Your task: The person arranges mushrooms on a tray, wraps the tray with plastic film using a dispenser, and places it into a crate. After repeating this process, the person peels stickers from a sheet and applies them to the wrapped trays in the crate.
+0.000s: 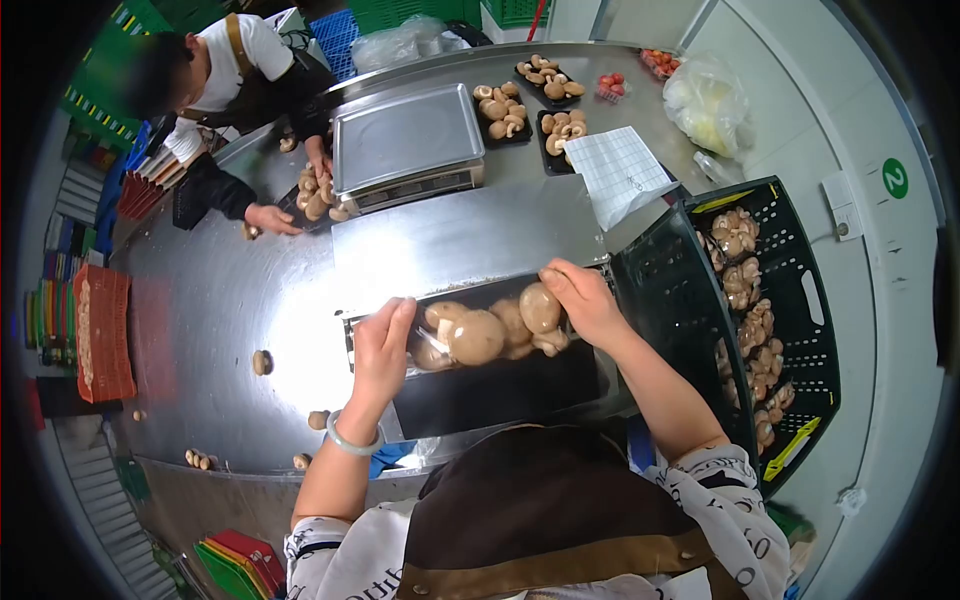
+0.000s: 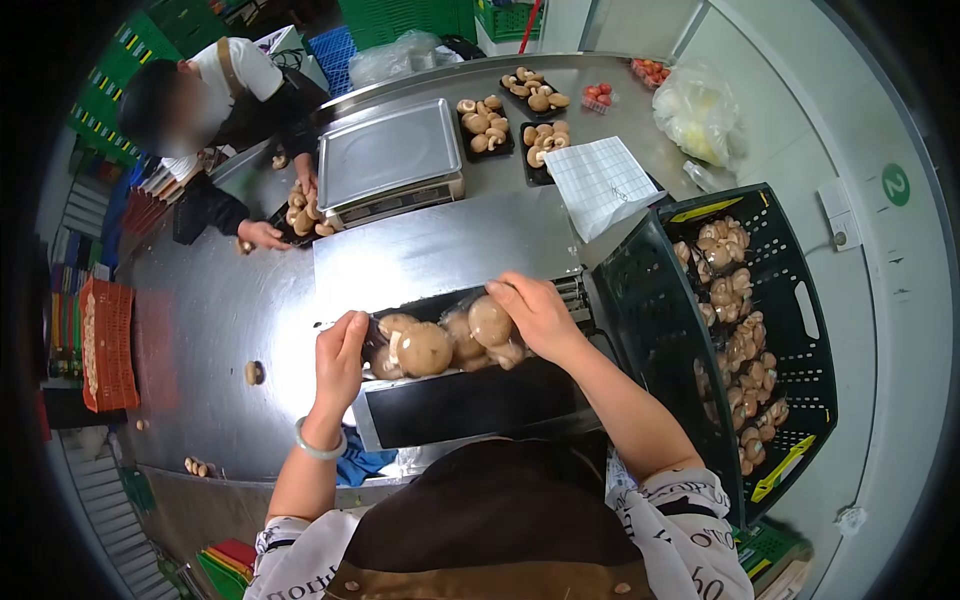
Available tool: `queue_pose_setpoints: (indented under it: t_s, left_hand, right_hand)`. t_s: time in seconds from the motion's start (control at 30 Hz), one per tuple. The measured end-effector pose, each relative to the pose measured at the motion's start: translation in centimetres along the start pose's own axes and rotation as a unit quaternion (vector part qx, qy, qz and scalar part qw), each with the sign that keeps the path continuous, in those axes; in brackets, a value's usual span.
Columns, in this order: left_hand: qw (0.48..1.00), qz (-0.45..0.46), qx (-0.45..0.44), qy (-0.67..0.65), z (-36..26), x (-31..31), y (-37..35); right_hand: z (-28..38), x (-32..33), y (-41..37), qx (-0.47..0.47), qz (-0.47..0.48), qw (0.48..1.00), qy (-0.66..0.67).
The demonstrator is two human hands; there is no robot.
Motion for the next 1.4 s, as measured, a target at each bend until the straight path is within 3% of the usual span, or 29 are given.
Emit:
queue_pose_setpoints:
  t_s: [0.1, 0.13, 0.17, 0.23, 0.27, 0.43, 0.53, 0.6, 0.7, 0.77, 0.83, 0.87, 0.93, 1.0, 1.03, 1.1, 1.17, 1.23, 1.27, 1.3, 1.33, 1.4]
  left_hand:
    - [0.992, 0.044, 0.102, -0.058, -0.5, -0.1, -3.8]
    - [0.982, 0.052, 0.156, -0.087, 1.0, -0.7, -5.3]
    - [0.981, 0.060, 0.150, -0.111, 3.2, -1.6, -6.5]
    - [0.982, 0.067, 0.166, -0.061, 6.4, -3.6, -8.1]
    - [0.993, 0.063, 0.096, 0.015, 8.1, -4.5, -8.6]
    - [0.980, 0.040, 0.018, 0.196, 12.5, -7.5, -9.9]
    - [0.985, -0.036, 0.057, 0.156, 12.2, -6.8, -11.8]
    - [0.994, -0.071, 0.026, 0.077, 13.5, -6.7, -13.7]
    - [0.993, -0.108, 0.051, 0.017, 14.6, -7.0, -14.9]
    - [0.990, -0.136, 0.046, -0.014, 14.9, -6.3, -15.1]
    - [0.990, -0.142, 0.013, -0.020, 13.4, -4.6, -14.6]
    - [0.990, -0.128, -0.045, 0.033, 11.8, -4.5, -14.0]
    - [0.993, -0.063, -0.039, 0.097, 10.5, -5.4, -13.6]
    - [0.984, 0.014, -0.019, 0.176, 11.3, -7.1, -13.2]
    - [0.959, 0.038, -0.099, 0.263, 13.2, -8.5, -12.9]
    - [0.917, 0.072, -0.186, 0.344, 13.0, -11.3, -11.6]
    - [0.895, 0.116, -0.246, 0.355, 12.5, -14.1, -9.6]
    - [0.879, 0.166, -0.329, 0.303, 12.0, -16.3, -8.5]
    - [0.893, 0.179, -0.327, 0.253, 11.3, -17.2, -8.4]
    - [0.904, 0.188, -0.328, 0.201, 10.2, -18.2, -8.3]
    - [0.975, 0.215, -0.045, 0.039, 10.5, -18.6, -8.9]
    - [0.948, 0.243, -0.046, -0.203, 7.3, -19.8, -10.6]
  right_hand:
    - [-1.6, 0.0, -3.2, -0.083, 0.063, 0.994, -0.009]
    - [-2.6, -0.8, -4.4, -0.088, 0.053, 0.994, 0.028]
    - [-4.0, -1.7, -5.2, -0.092, 0.040, 0.993, 0.065]
    - [-6.9, -2.5, -6.0, -0.155, 0.063, 0.984, -0.057]
    - [-8.3, -3.3, -6.4, -0.153, 0.039, 0.985, -0.069]
    - [-17.5, -6.3, -6.7, -0.148, -0.028, 0.979, -0.134]
    - [-16.9, -5.9, -8.7, -0.236, -0.058, 0.970, -0.021]
    - [-17.5, -6.0, -9.8, -0.285, -0.068, 0.955, 0.035]
    - [-19.8, -7.2, -10.7, -0.170, -0.136, 0.974, 0.063]
    - [-17.6, -5.8, -12.1, -0.169, -0.152, 0.951, 0.210]
    - [-13.8, -2.9, -15.6, -0.202, -0.117, 0.894, 0.383]
    - [-13.3, -2.0, -17.4, -0.196, -0.138, 0.900, 0.365]
    - [-13.5, -0.7, -20.2, -0.200, -0.198, 0.902, 0.326]
    - [-19.5, -1.7, -21.7, -0.179, -0.310, 0.914, 0.192]
    - [-22.4, -2.3, -22.1, -0.168, -0.362, 0.909, 0.122]
    - [-26.2, -4.3, -22.2, -0.194, -0.409, 0.882, 0.134]
    - [-28.6, -6.8, -21.0, -0.188, -0.474, 0.860, -0.004]
    - [-30.6, -9.5, -20.0, -0.218, -0.469, 0.855, -0.033]
    - [-33.7, -12.0, -19.0, -0.192, -0.472, 0.816, 0.274]
    - [-36.8, -14.6, -18.1, -0.134, -0.494, 0.662, 0.548]
    - [-33.4, -14.0, -18.6, -0.161, -0.387, 0.631, 0.653]
    - [-25.0, -13.1, -21.3, -0.206, -0.180, 0.655, 0.704]
Point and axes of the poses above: each hand's wrist, its own y-axis towards the middle knuckle, its own x-axis out of the back of the hand, z = x × y, the point moved 2 cm from there along y, towards the middle knuckle, and after that the axes turned 11 degrees about -x, right-handed, at the moved point
